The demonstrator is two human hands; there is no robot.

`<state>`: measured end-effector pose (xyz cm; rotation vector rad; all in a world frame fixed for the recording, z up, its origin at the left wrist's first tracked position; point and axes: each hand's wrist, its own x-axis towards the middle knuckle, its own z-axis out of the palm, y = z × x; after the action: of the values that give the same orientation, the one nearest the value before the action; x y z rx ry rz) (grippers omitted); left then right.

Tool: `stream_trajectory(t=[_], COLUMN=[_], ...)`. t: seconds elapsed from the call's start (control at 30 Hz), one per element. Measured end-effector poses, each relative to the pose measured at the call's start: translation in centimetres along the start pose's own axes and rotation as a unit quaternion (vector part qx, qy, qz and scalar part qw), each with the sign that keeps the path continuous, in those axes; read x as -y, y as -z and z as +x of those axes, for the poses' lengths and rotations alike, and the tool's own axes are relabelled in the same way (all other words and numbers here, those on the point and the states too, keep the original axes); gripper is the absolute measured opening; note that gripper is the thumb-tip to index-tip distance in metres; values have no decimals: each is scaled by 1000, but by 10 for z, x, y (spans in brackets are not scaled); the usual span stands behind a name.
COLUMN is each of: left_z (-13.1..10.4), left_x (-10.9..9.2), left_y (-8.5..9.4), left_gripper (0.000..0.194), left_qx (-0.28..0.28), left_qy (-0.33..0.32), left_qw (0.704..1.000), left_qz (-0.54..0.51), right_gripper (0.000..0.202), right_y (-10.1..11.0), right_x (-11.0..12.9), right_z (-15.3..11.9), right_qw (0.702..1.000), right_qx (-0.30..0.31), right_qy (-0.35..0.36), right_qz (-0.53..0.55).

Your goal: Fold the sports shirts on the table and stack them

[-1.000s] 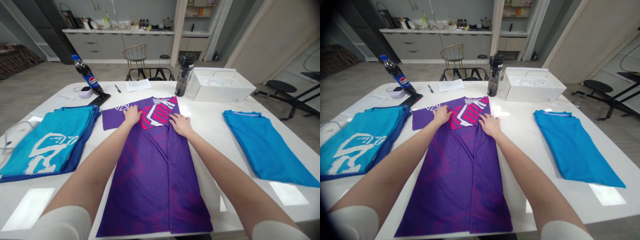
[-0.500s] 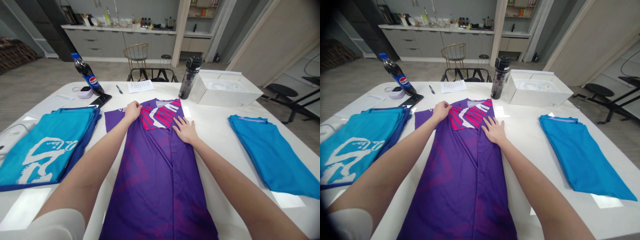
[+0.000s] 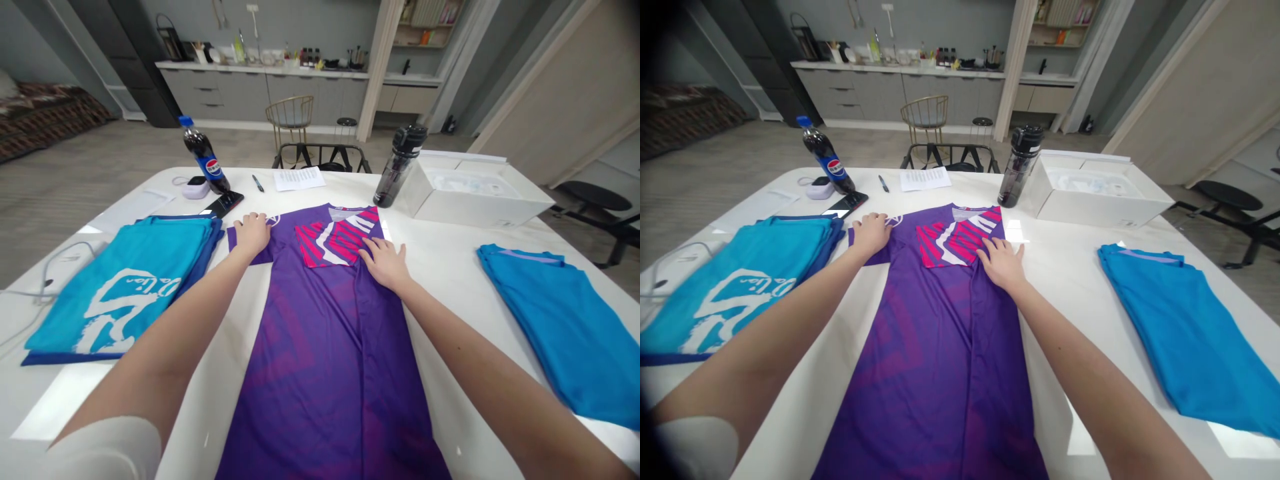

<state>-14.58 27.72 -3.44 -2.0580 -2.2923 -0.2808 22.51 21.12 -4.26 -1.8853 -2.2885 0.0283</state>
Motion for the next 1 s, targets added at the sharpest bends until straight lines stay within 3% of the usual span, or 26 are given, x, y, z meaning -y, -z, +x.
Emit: stream_trajectory(t=[0.17,0.3,0.43,0.6,0.8,0.9,1.0], left_z=[-4,-5,-1,9,19,18,12], left_x=[48,58,61,65,71,72,66], left_y=[14,17,16,13,21,43,81], left_gripper=[42,42,38,37,31,26,22], left_qx=[39,37,18,13,22,22,76], left_qy=[17,4,-23,-12,-21,-32,-36], left_qw=[992,989,989,991,988,993,996], left_qz=[116,141,143,131,149,115,-42], right_gripper=[39,36,39,32,22,21,17], right_y=[3,-10,-28,-44,-54,-49,-36], right_x=[71,138,178,187,185,176,159], right_z=[66,128,176,208,219,215,209], right_qw=[995,988,988,989,986,984,977], right_qx=[-31,14,74,74,65,24,-13], right_qy=[72,109,109,119,149,162,160], right_qz=[54,105,76,47,48,76,139])
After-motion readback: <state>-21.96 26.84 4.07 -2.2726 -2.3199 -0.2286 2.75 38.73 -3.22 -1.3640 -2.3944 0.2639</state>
